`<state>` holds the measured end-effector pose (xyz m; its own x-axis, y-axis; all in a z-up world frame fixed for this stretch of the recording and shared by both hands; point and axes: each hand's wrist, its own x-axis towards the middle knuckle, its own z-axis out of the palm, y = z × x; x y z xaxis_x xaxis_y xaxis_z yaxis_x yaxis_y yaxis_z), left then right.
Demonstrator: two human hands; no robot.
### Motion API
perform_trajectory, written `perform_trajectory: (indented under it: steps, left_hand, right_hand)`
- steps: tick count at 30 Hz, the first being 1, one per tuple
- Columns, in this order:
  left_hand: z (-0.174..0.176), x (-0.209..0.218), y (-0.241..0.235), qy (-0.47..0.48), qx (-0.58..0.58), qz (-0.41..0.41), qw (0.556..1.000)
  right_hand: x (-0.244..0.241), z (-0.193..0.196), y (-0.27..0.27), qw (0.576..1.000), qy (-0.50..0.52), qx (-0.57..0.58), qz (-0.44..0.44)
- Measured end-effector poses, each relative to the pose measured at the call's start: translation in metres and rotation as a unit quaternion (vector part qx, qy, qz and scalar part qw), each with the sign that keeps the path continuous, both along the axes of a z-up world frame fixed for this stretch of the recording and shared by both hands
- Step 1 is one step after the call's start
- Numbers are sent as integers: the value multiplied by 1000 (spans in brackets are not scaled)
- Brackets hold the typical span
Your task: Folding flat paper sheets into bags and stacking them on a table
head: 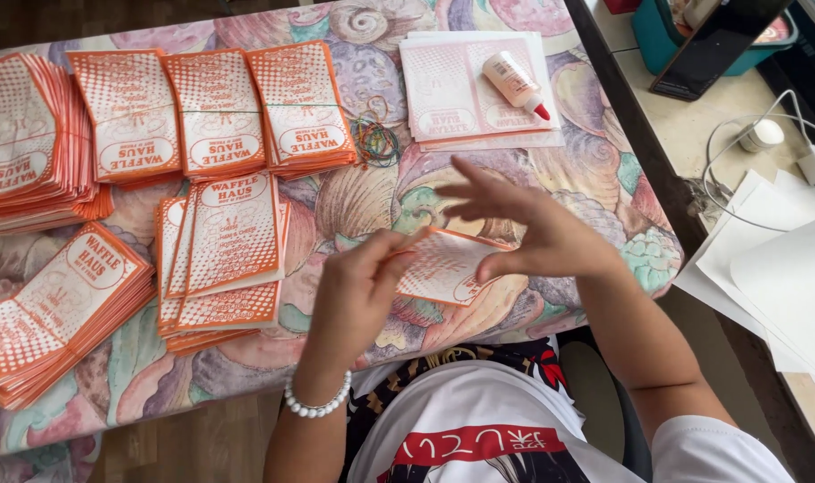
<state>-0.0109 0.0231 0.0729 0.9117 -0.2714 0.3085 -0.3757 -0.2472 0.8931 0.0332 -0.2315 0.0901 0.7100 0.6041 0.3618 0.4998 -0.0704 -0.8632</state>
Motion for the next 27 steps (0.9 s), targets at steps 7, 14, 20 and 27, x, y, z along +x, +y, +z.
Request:
perform_trajectory:
  steps: [7,14,20,27]
  left_hand:
    - [21,-17,-6,-88,-48,103,990]
    - [7,-24,-6,-88,-142,157,973]
    - [10,-23,-8,-111,-133,160,972]
    - [14,-26,-8,-106,-124,160,974]
  right_hand:
    - [-13,-37,17,976,-50,55,-204]
    - [-20,-40,13,963,3,129,-238]
    - [-21,-44,-3,959,45,164,-225]
    - [-30,-26,1,952,53,140,-268]
